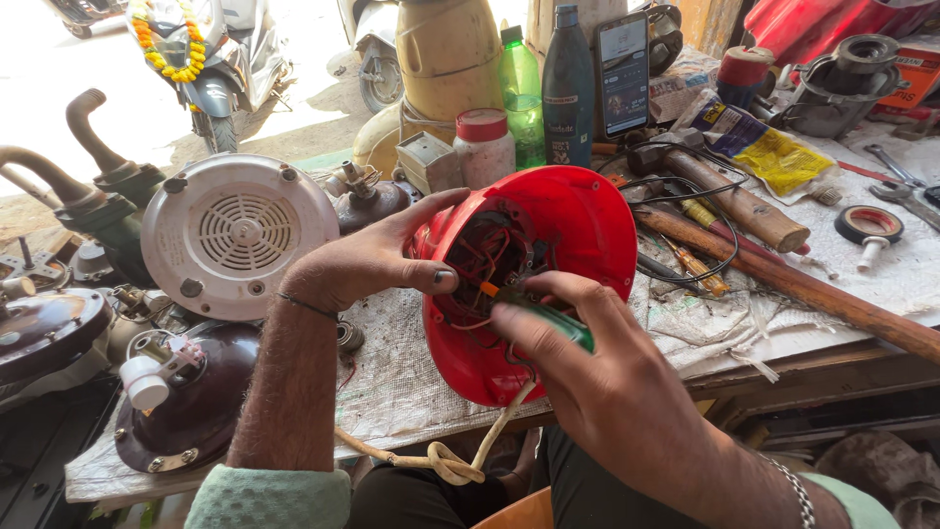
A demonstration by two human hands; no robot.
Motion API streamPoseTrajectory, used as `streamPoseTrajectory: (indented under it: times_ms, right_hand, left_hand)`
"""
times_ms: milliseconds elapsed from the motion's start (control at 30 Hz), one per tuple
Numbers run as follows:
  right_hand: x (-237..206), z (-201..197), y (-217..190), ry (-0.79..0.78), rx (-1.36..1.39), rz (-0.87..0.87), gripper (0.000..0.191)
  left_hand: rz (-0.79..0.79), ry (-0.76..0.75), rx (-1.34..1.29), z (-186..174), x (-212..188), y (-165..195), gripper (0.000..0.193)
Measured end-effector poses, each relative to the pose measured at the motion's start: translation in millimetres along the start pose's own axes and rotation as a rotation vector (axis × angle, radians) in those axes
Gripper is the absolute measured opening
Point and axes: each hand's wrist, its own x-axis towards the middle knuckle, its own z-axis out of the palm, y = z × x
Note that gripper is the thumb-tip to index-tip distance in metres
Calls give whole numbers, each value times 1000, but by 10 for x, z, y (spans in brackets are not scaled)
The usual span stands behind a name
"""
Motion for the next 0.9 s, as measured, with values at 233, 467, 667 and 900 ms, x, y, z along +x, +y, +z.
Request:
streamPoseTrajectory:
  times_ms: [233, 467, 667, 900]
  right_hand:
    - [-456, -499, 257, 241, 105, 361, 19]
    - [-637, -658, 1263, 516, 333, 642, 39]
    - [-598, -127, 1553, -46, -137, 532, 30]
    - [-385, -139, 1411, -123, -123, 340, 33]
  left_hand:
    - [0, 8, 84, -11, -19, -22, 131]
    - [13, -10, 75, -13, -27, -12, 135]
    - [36, 23, 124, -47, -112, -55, 136]
    - [49, -12, -165, -74, -339, -44, 124]
